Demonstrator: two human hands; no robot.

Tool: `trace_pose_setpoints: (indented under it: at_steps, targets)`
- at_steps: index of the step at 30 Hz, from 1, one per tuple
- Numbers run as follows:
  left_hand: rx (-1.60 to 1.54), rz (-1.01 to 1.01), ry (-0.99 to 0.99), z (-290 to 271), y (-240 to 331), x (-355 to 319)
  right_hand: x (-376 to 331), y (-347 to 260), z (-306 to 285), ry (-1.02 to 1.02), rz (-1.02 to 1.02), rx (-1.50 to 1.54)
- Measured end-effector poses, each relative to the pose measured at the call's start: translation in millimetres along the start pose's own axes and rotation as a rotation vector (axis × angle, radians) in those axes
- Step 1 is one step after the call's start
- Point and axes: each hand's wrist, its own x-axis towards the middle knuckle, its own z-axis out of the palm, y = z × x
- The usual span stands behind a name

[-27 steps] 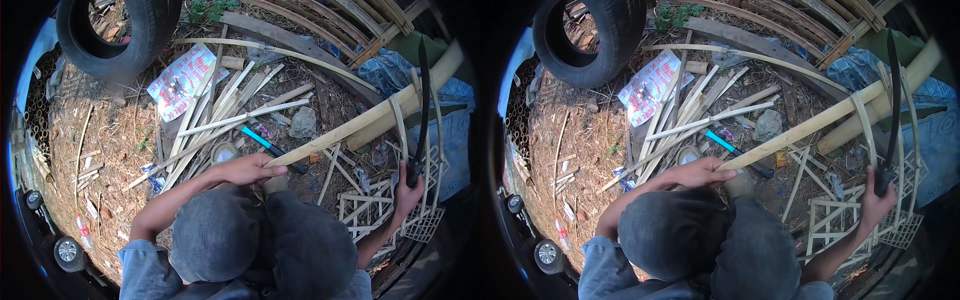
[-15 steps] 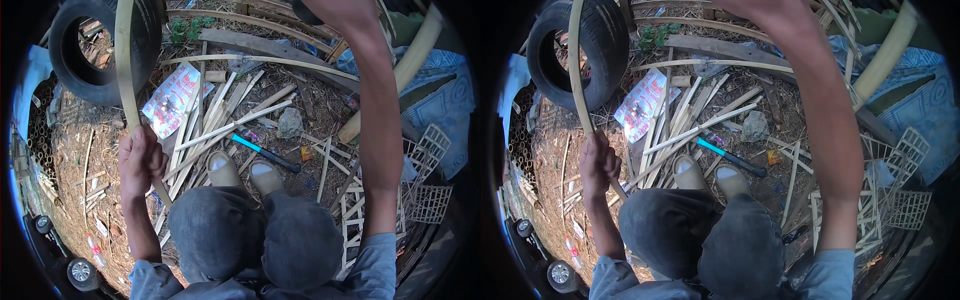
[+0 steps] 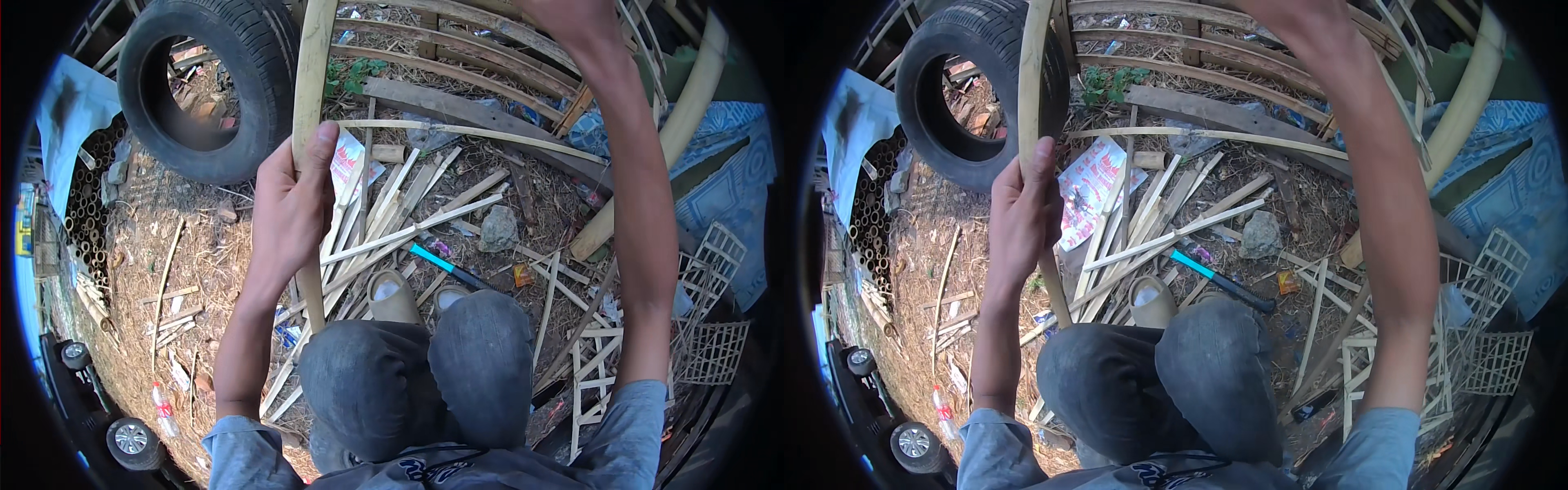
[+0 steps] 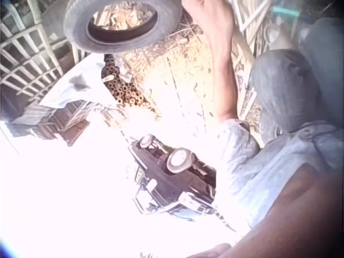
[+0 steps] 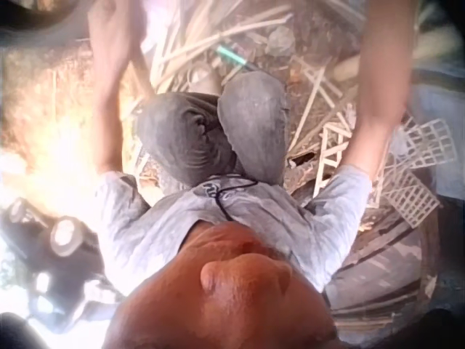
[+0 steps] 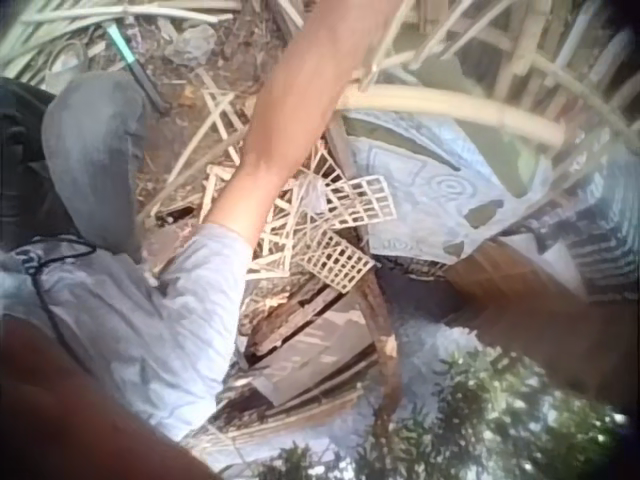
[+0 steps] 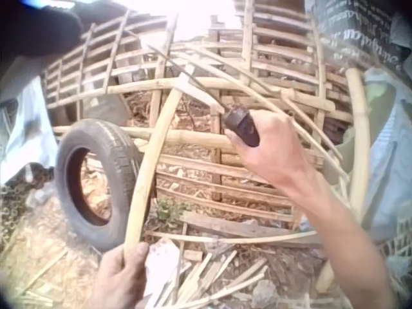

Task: The person shaves bamboo strips with a machete and then uses a hammer on the bamboo assembly while sitting on the ground.

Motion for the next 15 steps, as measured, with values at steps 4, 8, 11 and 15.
trace_pose_setpoints:
  at_steps: [4,8,11,15]
  targets:
    - [0.332,0.095,0.153,29.4,-40.6,37.5,-66.2,14.9,47.1,-0.075,0.115,-0.130]
    - [0.298,0.054,0.252,37.7,-93.0,57.1,-58.1,-0.1,76.9,-0.168,0.076,-0.093]
    - [0.297,0.128,0.386,19.6,-92.5,65.4,-27.9,-6.0,86.4,-0.223,0.031,-0.036]
    - [0.054,0.194,0.557,-11.9,-32.4,63.7,84.3,-28.3,83.8,0.027,-0.239,0.091]
